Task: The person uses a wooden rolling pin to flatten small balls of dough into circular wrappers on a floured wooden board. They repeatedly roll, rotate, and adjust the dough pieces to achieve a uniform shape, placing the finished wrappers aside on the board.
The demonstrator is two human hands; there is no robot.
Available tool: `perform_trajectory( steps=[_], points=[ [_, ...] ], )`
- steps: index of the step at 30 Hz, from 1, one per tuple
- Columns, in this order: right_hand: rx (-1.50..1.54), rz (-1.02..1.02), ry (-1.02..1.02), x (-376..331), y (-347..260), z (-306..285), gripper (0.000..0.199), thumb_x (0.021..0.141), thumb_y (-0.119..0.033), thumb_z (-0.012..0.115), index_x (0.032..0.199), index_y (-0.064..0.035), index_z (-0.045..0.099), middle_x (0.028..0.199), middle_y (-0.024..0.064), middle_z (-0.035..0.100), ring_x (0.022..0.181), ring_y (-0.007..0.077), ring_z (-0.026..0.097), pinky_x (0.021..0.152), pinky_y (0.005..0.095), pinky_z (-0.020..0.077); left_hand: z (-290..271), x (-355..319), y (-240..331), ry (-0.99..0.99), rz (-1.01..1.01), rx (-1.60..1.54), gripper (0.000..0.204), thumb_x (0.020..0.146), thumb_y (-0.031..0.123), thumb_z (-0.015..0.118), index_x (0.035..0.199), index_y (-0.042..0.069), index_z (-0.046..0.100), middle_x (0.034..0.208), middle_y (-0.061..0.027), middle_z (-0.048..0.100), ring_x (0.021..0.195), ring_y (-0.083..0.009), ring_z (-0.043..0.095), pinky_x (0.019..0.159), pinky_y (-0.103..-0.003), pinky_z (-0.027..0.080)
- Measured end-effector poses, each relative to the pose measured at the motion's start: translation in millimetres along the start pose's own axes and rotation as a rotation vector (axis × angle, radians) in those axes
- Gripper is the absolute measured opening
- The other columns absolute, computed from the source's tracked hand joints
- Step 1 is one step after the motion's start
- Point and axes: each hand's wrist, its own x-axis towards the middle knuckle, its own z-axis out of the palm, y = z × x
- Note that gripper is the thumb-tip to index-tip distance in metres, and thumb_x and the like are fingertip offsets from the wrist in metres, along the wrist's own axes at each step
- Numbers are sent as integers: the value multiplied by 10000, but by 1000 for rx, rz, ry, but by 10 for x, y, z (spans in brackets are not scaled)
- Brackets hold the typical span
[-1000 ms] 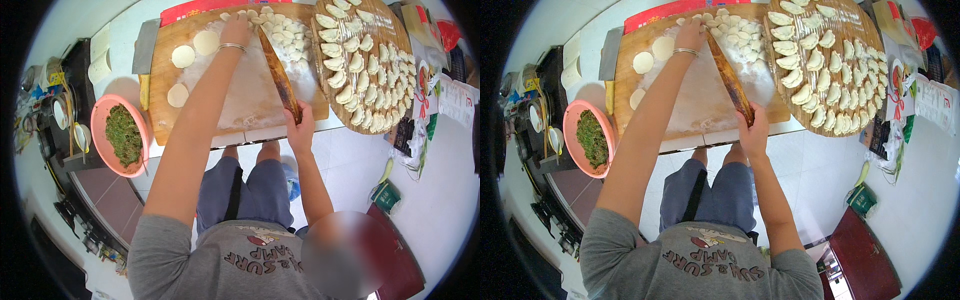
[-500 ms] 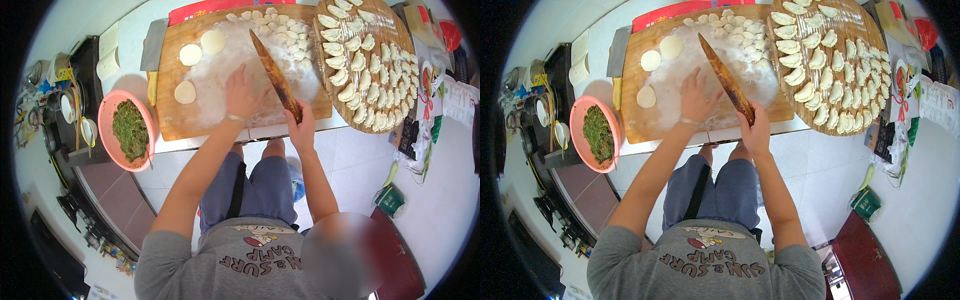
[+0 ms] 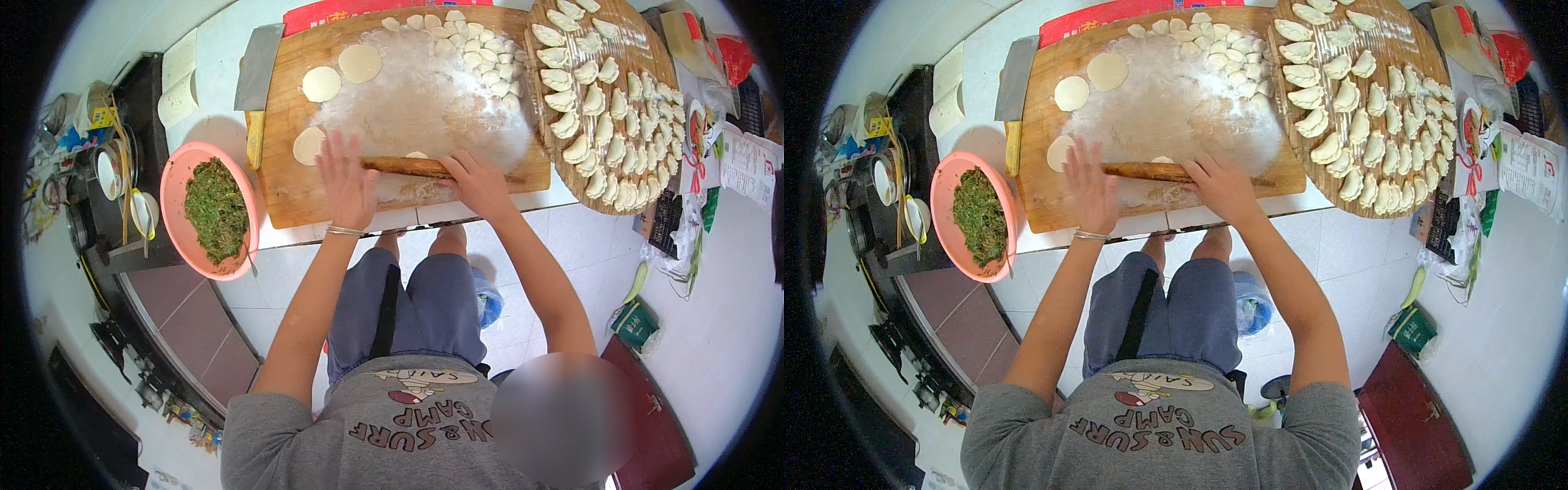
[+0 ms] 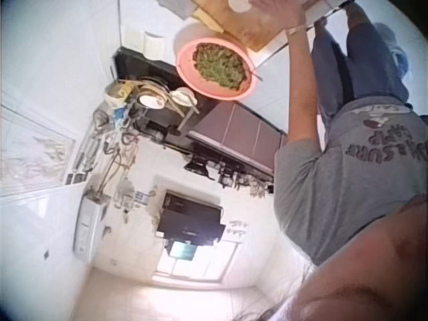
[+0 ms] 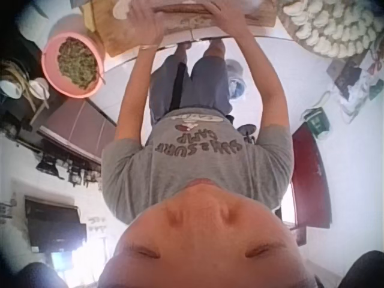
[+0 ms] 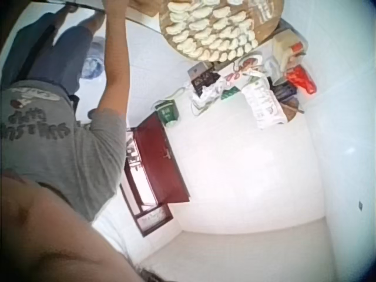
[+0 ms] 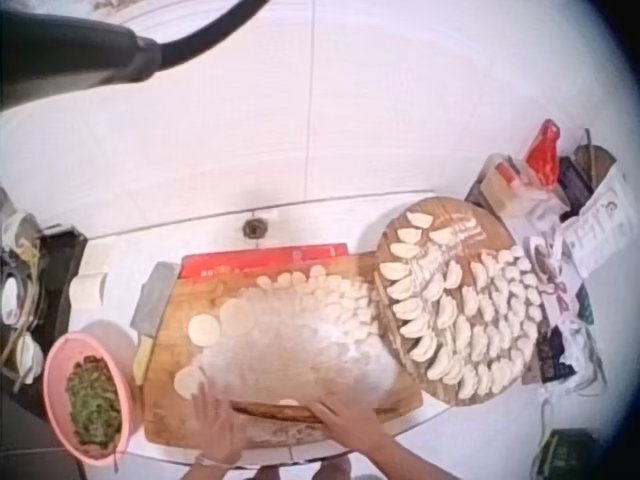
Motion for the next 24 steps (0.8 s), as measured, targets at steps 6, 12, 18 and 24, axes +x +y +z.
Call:
perform_trajectory(
  steps=[6, 12, 18, 24],
  points=[
    [-247, 36, 191, 457, -16, 78, 531, 884, -368, 582, 1380, -200, 493, 1515, 119, 348, 1366, 350, 353, 1075, 530, 321, 54, 239, -57, -137, 9, 86, 622, 955, 365, 465, 1496, 102, 307, 1577, -127, 230, 1436, -386, 204, 1159, -519, 154],
    [-231, 50, 169, 152, -175, 183, 574, 934, -340, 498, 1481, -227, 364, 1545, 82, 319, 1392, 381, 311, 1118, 564, 244, 109, -221, -65, -142, -7, 50, 624, 951, 369, 461, 1489, 89, 315, 1559, -161, 256, 1416, -391, 246, 1150, -515, 188],
    [-249, 59, 160, 327, -114, 138, 590, 911, -324, 552, 1465, -205, 389, 1524, 110, 341, 1350, 386, 360, 1096, 569, 274, 115, -102, -76, -156, -28, 5, 661, 946, 409, 460, 1497, 81, 298, 1570, -177, 219, 1427, -411, 210, 1155, -534, 135],
    [-170, 132, -42, -62, 12, 183, 461, 868, -323, 626, 1271, -121, 530, 1281, 110, 548, 1112, 335, 555, 905, 447, 447, 122, -100, 151, -40, 13, 92, 724, 871, 433, 593, 1469, 95, 361, 1528, -176, 304, 1381, -414, 292, 1127, -517, 223]
  ],
)
